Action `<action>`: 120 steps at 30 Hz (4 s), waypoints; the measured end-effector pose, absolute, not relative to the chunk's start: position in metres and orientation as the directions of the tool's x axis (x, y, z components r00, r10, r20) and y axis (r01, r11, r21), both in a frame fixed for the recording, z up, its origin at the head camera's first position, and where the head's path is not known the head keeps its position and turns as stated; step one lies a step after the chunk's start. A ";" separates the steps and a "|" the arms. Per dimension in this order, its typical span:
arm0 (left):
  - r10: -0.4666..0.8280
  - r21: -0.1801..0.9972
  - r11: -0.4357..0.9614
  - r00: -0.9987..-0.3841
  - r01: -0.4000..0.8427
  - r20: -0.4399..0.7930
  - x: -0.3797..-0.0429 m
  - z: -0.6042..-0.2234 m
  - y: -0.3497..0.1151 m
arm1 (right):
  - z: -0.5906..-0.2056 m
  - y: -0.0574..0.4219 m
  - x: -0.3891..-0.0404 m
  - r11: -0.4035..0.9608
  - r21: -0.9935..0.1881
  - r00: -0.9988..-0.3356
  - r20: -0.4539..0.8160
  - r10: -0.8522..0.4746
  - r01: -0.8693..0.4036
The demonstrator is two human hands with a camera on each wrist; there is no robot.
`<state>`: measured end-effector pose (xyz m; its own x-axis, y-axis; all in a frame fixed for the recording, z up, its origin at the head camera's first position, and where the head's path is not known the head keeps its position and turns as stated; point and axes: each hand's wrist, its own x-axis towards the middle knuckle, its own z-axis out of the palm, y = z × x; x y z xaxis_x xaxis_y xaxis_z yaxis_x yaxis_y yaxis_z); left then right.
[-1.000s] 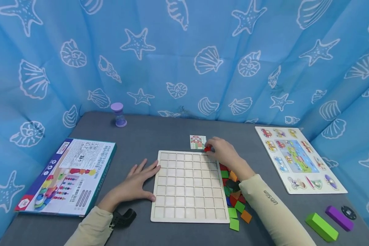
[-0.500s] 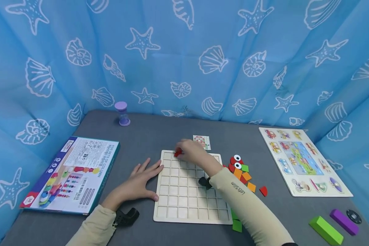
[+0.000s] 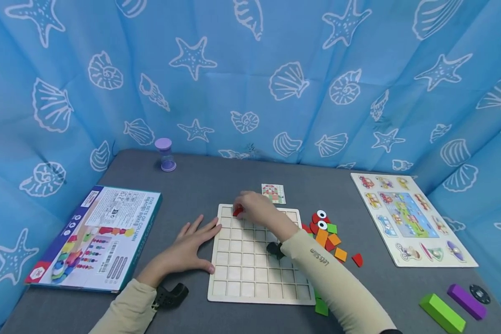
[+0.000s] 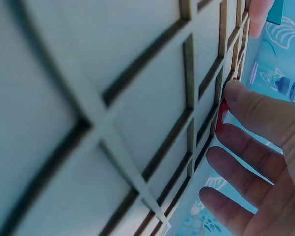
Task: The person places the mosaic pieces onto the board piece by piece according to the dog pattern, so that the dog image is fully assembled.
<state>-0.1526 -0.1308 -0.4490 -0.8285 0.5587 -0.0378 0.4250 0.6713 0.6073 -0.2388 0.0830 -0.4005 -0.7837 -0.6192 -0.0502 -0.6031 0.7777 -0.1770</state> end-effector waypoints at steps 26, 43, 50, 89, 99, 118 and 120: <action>0.539 0.626 0.674 -0.840 0.392 -0.055 -0.150 -0.448 -0.130 | -0.384 0.279 -0.191 0.906 -0.224 -0.913 -0.115 -0.392 -0.360; 0.539 0.628 0.673 -0.841 0.391 -0.054 -0.151 -0.447 -0.128 | -0.389 0.290 -0.180 0.886 -0.171 -0.871 -0.176 -0.458 -0.431; 0.532 0.620 0.682 -0.844 0.386 -0.060 -0.151 -0.447 -0.128 | -0.388 0.289 -0.182 0.902 -0.156 -0.885 -0.184 -0.427 -0.402; 0.536 0.614 0.679 -0.843 0.403 -0.040 -0.154 -0.448 -0.133 | -0.387 0.266 -0.193 0.892 -0.229 -0.909 -0.059 -0.412 -0.389; 0.539 0.613 0.668 -0.842 0.421 -0.009 -0.151 -0.451 -0.135 | -0.393 0.158 -0.224 0.812 -0.365 -0.876 0.022 -0.482 -0.456; 0.545 0.610 0.662 -0.838 0.435 0.006 -0.151 -0.451 -0.130 | -0.405 0.110 -0.233 0.849 -0.225 -0.867 -0.034 -0.497 -0.478; 0.544 0.615 0.661 -0.839 0.429 0.001 -0.150 -0.450 -0.129 | -0.403 0.111 -0.231 0.852 -0.223 -0.867 -0.047 -0.495 -0.474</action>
<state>-0.1505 -0.1294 -0.4504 -0.8391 0.5440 0.0010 0.4293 0.6611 0.6154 -0.2315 0.1105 -0.4034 -0.8674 -0.4954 -0.0471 -0.4743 0.8517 -0.2229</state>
